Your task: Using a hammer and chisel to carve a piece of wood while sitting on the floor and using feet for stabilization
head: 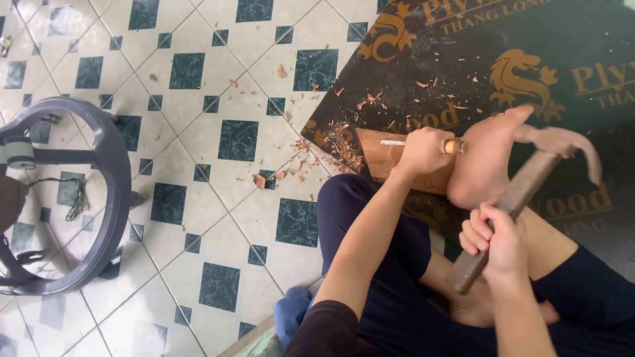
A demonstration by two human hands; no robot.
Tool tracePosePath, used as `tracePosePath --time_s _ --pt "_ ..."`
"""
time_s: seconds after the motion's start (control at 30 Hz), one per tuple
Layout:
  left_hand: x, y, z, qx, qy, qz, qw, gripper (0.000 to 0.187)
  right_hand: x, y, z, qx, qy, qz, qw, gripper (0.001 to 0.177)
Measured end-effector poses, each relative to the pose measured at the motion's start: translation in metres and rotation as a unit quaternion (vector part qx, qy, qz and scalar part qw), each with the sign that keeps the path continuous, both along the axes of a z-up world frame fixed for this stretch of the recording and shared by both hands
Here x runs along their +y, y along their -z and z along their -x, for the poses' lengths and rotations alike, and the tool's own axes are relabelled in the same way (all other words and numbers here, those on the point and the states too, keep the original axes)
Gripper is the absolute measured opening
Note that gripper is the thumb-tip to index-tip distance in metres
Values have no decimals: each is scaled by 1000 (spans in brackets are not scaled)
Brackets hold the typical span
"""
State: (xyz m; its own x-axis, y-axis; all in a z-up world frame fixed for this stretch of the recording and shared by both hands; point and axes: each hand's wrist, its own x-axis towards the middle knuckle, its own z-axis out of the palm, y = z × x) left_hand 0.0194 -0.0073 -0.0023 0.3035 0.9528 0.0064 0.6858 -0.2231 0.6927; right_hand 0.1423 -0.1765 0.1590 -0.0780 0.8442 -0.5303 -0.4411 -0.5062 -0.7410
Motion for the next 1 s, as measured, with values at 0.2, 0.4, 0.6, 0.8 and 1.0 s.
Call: tracePosePath --time_s 0.2,0.4,0.6,0.8,1.0 --pt "-3 6 1 25 5 -9 1000 14 -18 40 5 42 15 10 999 37" --pt "-4 -6 7 26 -4 -4 1000 20 -23 33 16 25 47 -8 999 37" --pt "5 8 14 31 -9 -16 999 19 -21 58 1 33 20 -2 999 31" --pt "12 36 24 87 0 -2 996 28 -10 50 9 -13 -11 -1 1000 35" --pt "13 13 36 115 -7 -9 993 16 -9 61 19 22 -9 4 1000 35"
